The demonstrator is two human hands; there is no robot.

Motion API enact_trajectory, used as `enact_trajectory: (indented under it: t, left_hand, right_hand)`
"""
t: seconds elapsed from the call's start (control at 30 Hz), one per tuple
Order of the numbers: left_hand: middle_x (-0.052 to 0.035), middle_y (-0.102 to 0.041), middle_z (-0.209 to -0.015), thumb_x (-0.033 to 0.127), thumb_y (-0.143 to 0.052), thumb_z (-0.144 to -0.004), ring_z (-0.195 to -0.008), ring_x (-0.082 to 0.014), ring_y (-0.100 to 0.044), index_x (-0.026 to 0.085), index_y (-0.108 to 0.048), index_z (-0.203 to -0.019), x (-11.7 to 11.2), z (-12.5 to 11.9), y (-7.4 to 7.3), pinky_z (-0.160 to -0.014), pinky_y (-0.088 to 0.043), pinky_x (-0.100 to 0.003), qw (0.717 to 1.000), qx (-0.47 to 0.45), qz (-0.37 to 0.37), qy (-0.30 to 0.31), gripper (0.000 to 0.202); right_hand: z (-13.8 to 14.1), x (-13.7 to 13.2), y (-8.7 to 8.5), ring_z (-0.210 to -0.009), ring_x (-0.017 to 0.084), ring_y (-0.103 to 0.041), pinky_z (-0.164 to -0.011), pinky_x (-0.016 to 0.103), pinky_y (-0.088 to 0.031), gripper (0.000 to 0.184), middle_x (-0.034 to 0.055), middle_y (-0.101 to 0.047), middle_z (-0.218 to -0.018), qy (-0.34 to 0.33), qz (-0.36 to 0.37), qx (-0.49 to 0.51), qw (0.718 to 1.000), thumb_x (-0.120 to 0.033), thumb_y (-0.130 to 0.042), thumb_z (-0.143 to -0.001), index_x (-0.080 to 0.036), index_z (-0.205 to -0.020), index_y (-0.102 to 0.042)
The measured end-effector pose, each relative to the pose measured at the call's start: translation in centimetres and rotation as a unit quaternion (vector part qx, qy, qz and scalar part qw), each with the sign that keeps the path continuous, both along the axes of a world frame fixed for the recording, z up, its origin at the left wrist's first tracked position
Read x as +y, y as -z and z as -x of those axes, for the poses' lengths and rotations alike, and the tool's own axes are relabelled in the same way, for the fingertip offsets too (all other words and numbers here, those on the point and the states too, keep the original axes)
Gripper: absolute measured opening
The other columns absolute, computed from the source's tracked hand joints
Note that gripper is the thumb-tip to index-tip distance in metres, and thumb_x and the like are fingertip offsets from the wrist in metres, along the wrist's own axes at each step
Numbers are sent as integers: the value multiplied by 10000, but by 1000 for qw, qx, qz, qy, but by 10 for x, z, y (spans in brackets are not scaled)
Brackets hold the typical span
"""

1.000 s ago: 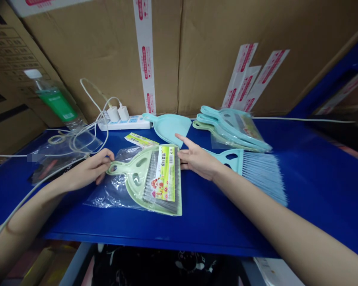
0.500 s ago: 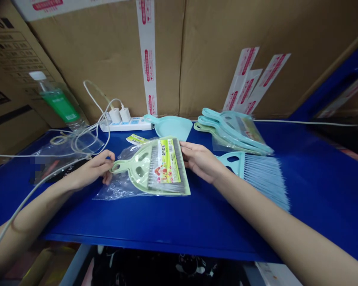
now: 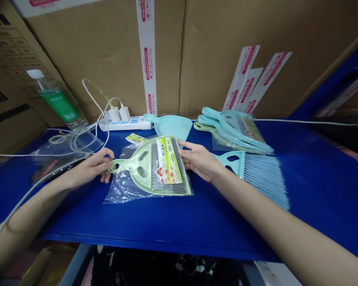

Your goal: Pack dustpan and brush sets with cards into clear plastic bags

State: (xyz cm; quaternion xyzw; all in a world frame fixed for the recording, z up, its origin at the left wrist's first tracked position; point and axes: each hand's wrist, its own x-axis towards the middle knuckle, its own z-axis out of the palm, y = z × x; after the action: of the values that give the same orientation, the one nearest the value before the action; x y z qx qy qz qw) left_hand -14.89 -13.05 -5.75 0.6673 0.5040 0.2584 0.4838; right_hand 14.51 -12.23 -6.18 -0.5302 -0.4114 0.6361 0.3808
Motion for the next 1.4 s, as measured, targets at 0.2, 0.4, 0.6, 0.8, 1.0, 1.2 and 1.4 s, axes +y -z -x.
enact_trajectory:
  t: [0.2, 0.4, 0.6, 0.8, 1.0, 1.2, 1.4]
  left_hand:
    - [93, -518, -493, 249, -446, -869, -433, -99, -518, 219, -393, -889, -2, 2, -4, -447, -365, -201, 995, 91, -42, -6, 64]
    - [85, -480, -526, 212, -312, -898, -472, -112, -468, 218, -403, -910, -5, 1, -9, -531, -370, -234, 970, 225, -85, -20, 92]
    - [46, -503, -625, 214, -279, -890, -568, -140, -488, 220, -400, -886, -4, 5, -12, -599, -375, -265, 929, 323, -180, -17, 121]
    - [36, -508, -630, 186, -295, -862, -572, -155, -500, 223, -394, -851, -4, 3, -15, -598, -367, -272, 904, 366, -219, -16, 106]
    - [-5, -572, -743, 158, -290, -882, -678, -170, -569, 213, -450, -846, -2, 3, -10, -663, -428, -293, 888, 356, -289, -25, 173]
    - [-62, -586, -946, 206, -378, -943, -810, -163, -598, 176, -579, -928, -15, -12, -10, -692, -482, -281, 846, 288, -448, 23, 203]
    - [-36, -635, -928, 382, -644, -875, -809, -128, -623, 209, -671, -989, -32, -26, -6, -702, -497, -229, 831, 151, -443, 301, 209]
  right_hand:
    - [-5, 1, -5, -679, 110, -672, -682, 223, -584, 546, 77, -747, -933, -17, 5, -30, 999, -105, -560, -884, -148, -1418, -457]
    - [-14, 3, -6, -647, 118, -674, -652, 230, -602, 660, 113, -729, -1014, -49, -27, -101, 993, -80, -582, -843, -120, -1468, -376]
    - [-27, 1, -15, -615, 159, -679, -598, 284, -596, 841, 56, -701, -821, -151, -68, -130, 978, -177, -643, -817, -135, -1529, -198]
    - [-28, -6, -28, -572, 158, -661, -540, 280, -534, 868, -1, -652, -744, -245, -35, -225, 942, -173, -585, -815, -150, -1532, -96]
    - [-32, 2, -9, -541, 154, -520, -558, 310, -446, 440, -26, -503, -596, -163, -332, -476, 798, -341, -532, -855, -131, -1237, -589]
    - [-21, 9, 13, -914, 244, -569, -785, 420, -490, 358, 112, -643, -1020, -163, -569, -486, 643, -200, -431, -908, -230, -1196, -641]
    - [-14, 12, 18, -909, 251, -603, -743, 408, -501, 317, 127, -694, -1008, -178, -583, -517, 601, -184, -393, -936, -169, -1101, -664]
